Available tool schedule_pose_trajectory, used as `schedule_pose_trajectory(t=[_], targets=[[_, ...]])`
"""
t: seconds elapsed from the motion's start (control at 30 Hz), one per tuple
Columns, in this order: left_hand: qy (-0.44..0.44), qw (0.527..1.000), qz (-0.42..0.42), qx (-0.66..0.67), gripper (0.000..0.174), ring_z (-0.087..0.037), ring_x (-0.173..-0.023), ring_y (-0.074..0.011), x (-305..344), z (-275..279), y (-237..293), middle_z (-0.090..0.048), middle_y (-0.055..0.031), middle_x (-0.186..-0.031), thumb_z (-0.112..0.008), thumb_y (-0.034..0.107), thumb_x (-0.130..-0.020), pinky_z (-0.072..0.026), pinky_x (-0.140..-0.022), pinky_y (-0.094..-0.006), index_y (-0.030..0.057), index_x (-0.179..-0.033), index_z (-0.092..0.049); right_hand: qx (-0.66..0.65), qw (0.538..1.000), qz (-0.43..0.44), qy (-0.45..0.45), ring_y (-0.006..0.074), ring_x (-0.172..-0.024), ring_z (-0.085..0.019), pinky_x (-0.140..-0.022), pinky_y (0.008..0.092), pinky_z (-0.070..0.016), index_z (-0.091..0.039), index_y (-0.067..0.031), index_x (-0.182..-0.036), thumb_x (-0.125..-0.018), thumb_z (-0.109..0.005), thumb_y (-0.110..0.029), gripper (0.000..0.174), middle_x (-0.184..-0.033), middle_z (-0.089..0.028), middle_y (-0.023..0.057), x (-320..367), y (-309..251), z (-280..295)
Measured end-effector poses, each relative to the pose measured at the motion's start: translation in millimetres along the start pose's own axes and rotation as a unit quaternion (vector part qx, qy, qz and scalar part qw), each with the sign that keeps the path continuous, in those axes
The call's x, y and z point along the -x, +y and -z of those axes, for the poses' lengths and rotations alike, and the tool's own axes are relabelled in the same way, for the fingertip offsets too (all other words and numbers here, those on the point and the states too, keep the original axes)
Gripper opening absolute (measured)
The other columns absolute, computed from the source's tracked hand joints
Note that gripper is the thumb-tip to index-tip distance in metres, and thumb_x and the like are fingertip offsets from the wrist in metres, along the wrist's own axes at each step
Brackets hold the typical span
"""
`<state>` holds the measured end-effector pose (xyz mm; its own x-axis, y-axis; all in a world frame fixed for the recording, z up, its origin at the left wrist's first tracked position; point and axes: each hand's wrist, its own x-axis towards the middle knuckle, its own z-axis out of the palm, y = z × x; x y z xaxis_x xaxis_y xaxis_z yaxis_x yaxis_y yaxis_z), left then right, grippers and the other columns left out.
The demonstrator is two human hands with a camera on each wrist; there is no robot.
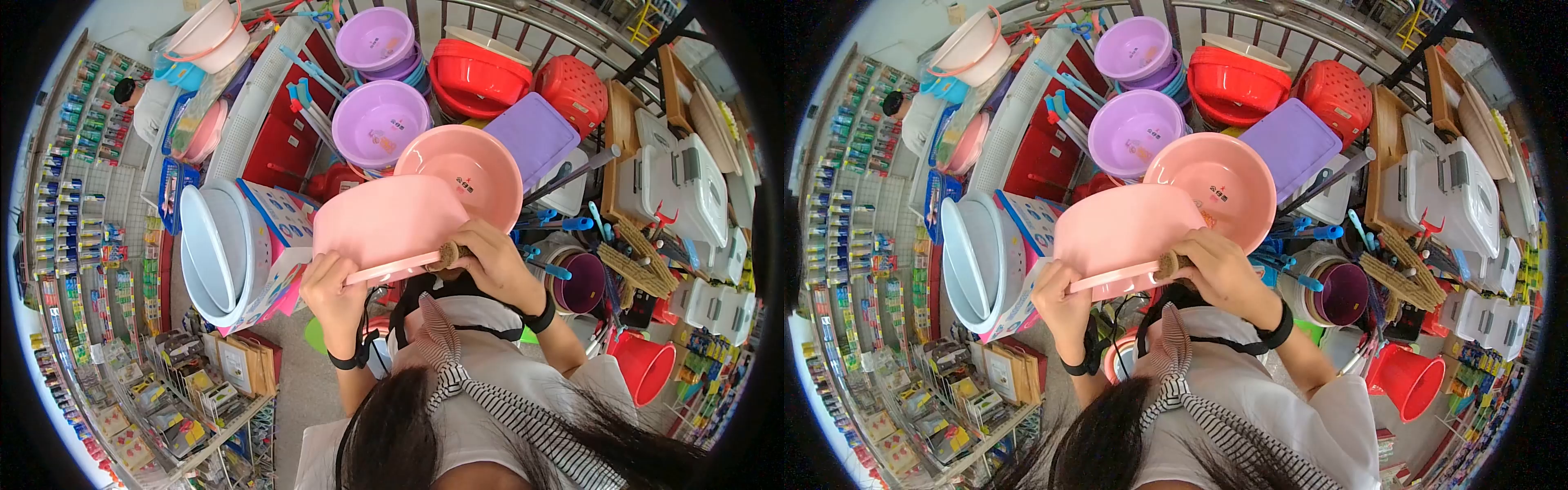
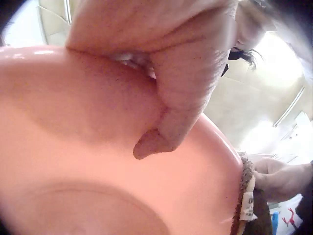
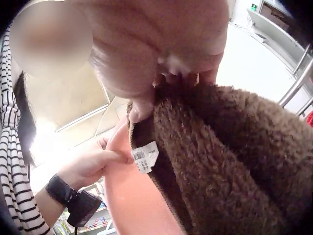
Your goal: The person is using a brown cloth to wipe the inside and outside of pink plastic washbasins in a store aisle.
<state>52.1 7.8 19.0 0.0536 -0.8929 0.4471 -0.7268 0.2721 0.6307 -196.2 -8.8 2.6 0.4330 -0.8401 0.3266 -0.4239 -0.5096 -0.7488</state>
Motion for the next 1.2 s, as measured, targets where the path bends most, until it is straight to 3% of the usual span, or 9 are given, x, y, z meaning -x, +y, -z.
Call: schedule_pose_trajectory(t=[0.17, 0.27, 0.57, 0.73, 0.83, 0.93, 1.07, 1.17, 1.2], targets=[[0.016, 0.978, -0.113, -0.175, 0.017, -0.046, -0.057, -0.0245, -9.1, -5.4, 15.6, -0.043, -0.0073, -0.062, -0.066, 0.004, -0.057, -0.0333, -0.053, -0.0365, 0.0077, -0.063, -0.05, -0.004, 0.997, 0.032, 0.071, 0.033, -0.084, -0.058, -0.074, 0.0409, -0.0473, -0.058, -0.0001, -0.102, -0.076, -0.07, -0.013, 0.031, -0.092, -0.058, 0.0142, -9.9, -12.9, -12.8], [-0.001, 0.979, -0.148, -0.143, 0.017, -0.047, -0.058, -0.024, -4.8, -26.0, 32.2, -0.044, -0.0053, -0.063, -0.065, 0.005, -0.057, -0.0334, -0.052, -0.0359, 0.009, -0.064, -0.049, 0.021, 0.996, 0.065, 0.054, 0.0322, -0.084, -0.057, -0.073, 0.04, -0.0473, -0.058, 0.0, -0.101, -0.075, -0.069, -0.014, 0.032, -0.094, -0.058, 0.0133, -16.7, -25.5, -24.3], [0.039, 0.996, -0.057, -0.054, 0.018, -0.048, -0.054, -0.0256, -2.0, -11.1, 23.9, -0.046, -0.0071, -0.059, -0.063, -0.002, -0.054, -0.0332, -0.05, -0.0342, 0.0056, -0.058, -0.047, 0.092, 0.99, 0.1, 0.042, 0.0278, -0.088, -0.058, -0.076, 0.0387, -0.047, -0.061, -0.0037, -0.104, -0.073, -0.071, -0.018, 0.035, -0.096, -0.059, 0.0094, -16.2, -22.0, -7.9], [0.095, 0.995, 0.001, 0.001, 0.018, -0.043, -0.051, -0.0251, -7.9, 4.1, 13.0, -0.042, -0.009, -0.055, -0.063, -0.006, -0.053, -0.0294, -0.049, -0.0331, 0.0026, -0.057, -0.047, 0.071, 0.994, 0.062, 0.049, 0.0306, -0.086, -0.059, -0.075, 0.0402, -0.0471, -0.06, -0.003, -0.104, -0.074, -0.071, -0.017, 0.036, -0.095, -0.06, 0.0105, -5.9, -1.6, 10.1], [0.062, 0.998, 0.009, -0.025, 0.018, -0.046, -0.056, -0.0253, -7.4, 4.6, 1.9, -0.044, -0.0081, -0.059, -0.064, -0.005, -0.054, -0.032, -0.052, -0.0342, 0.0042, -0.059, -0.05, 0.057, 0.995, 0.056, 0.062, 0.0326, -0.084, -0.059, -0.073, 0.04, -0.0479, -0.059, -0.0009, -0.103, -0.074, -0.071, -0.016, 0.035, -0.095, -0.06, 0.0119, -4.2, 1.6, 4.2], [0.074, 0.983, -0.065, -0.157, 0.017, -0.048, -0.061, -0.0242, -10.0, -1.9, 5.6, -0.047, -0.0064, -0.065, -0.067, 0.001, -0.056, -0.0351, -0.057, -0.0357, 0.0075, -0.064, -0.053, 0.016, 0.994, 0.035, 0.098, 0.0325, -0.083, -0.059, -0.072, 0.0399, -0.0482, -0.058, 0.0003, -0.102, -0.075, -0.071, -0.017, 0.035, -0.094, -0.06, 0.0129, -7.9, -4.8, -6.1], [0.025, 0.981, -0.135, -0.135, 0.02, -0.047, -0.06, -0.0255, -10.5, -19.7, 42.8, -0.046, -0.0073, -0.064, -0.066, 0.0, -0.051, -0.0321, -0.054, -0.0373, 0.0095, -0.062, -0.052, 0.037, 0.993, 0.079, 0.081, 0.0315, -0.083, -0.059, -0.071, 0.0393, -0.0483, -0.059, 0.001, -0.101, -0.073, -0.071, -0.016, 0.035, -0.093, -0.059, 0.013, -17.2, -24.1, -16.1], [0.017, 0.985, -0.11, -0.133, 0.02, -0.047, -0.058, -0.0245, -4.9, -21.9, 44.8, -0.047, -0.0061, -0.063, -0.066, 0.0, -0.05, -0.0318, -0.053, -0.0366, 0.0092, -0.061, -0.051, 0.054, 0.993, 0.088, 0.058, 0.0296, -0.084, -0.059, -0.071, 0.038, -0.0481, -0.06, -0.0001, -0.102, -0.071, -0.071, -0.015, 0.036, -0.095, -0.06, 0.0115, -16.6, -25.9, -16.5], [-0.003, 0.983, -0.114, -0.146, 0.016, -0.048, -0.061, -0.0212, -2.8, -17.8, 41.4, -0.048, -0.0013, -0.066, -0.067, 0.007, -0.058, -0.0339, -0.055, -0.0343, 0.0108, -0.064, -0.052, 0.059, 0.992, 0.095, 0.052, 0.0293, -0.084, -0.059, -0.072, 0.0378, -0.0478, -0.06, -0.0006, -0.102, -0.071, -0.072, -0.015, 0.037, -0.095, -0.06, 0.0109, -15.9, -26.8, -16.7]])
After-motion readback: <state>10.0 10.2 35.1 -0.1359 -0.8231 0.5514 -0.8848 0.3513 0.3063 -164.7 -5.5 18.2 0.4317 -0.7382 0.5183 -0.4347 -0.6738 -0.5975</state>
